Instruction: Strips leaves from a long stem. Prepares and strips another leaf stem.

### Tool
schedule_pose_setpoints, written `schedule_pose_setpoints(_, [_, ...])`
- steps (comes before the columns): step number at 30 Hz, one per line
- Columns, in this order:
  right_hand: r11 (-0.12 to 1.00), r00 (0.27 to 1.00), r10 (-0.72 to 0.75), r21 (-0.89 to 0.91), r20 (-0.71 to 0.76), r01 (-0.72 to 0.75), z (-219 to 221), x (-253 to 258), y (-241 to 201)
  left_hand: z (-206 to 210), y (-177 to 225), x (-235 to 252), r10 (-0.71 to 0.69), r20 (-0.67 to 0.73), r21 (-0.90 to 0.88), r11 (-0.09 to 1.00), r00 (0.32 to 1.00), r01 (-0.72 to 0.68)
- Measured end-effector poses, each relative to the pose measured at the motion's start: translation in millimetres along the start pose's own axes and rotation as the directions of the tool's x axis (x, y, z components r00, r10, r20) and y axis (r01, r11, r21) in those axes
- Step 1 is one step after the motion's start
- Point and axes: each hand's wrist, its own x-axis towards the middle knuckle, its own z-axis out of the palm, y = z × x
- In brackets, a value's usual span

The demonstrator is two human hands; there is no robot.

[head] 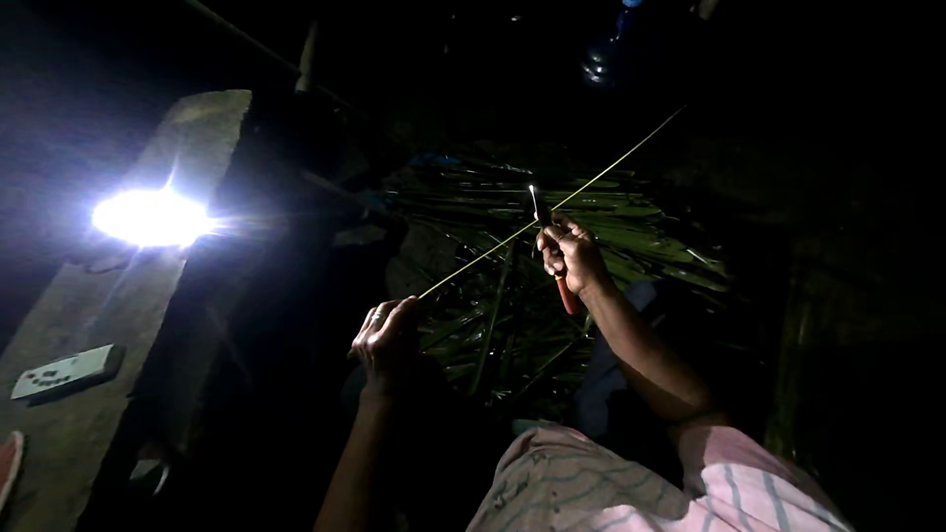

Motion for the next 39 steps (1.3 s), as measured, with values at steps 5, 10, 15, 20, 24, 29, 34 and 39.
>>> schedule_pose_setpoints(5, [1.000,0.996,0.010,0.004,0.091,-0.010,15.6,-7.6,11.0,7.1,7.7,2.5,-0.039,0.093,-0.052,0.998,0.995,0.044])
schedule_pose_setpoints(10, [0.999,0.992,0.001,0.037,0.129,-0.006,16.4,-8.2,18.3,21.8,9.2,7.7,-0.024,0.064,-0.108,0.994,0.998,0.031])
schedule_pose_setpoints(15, [0.998,0.999,0.044,0.042,0.028,-0.045,10.9,-3.8,10.0,12.1,1.6,7.4,-0.002,0.030,-0.090,0.996,1.000,0.005])
schedule_pose_setpoints(20, [0.999,1.000,0.008,0.032,-0.025,-0.007,-5.9,0.9,-4.2,-4.1,-20.6,-2.5,0.006,-0.017,-0.086,0.996,1.000,-0.008])
schedule_pose_setpoints(24, [1.000,1.000,-0.003,0.027,0.030,0.003,-6.0,-1.9,-2.5,-14.1,-26.3,-4.8,-0.016,0.022,-0.103,0.994,1.000,0.019])
schedule_pose_setpoints(29, [0.999,0.989,-0.011,0.032,0.146,0.007,11.1,-6.0,12.5,-8.9,-24.0,-1.3,0.040,0.066,-0.102,0.994,0.997,-0.033])
schedule_pose_setpoints(34, [0.993,0.966,0.112,-0.050,0.232,-0.103,22.2,-15.0,27.3,-16.7,-19.5,-1.7,0.022,0.121,-0.144,0.990,0.992,-0.004])
schedule_pose_setpoints(39, [0.983,0.927,0.186,-0.077,0.326,-0.170,46.7,-32.8,38.0,-17.7,-4.0,-1.9,-0.008,0.144,-0.130,0.991,0.990,0.027])
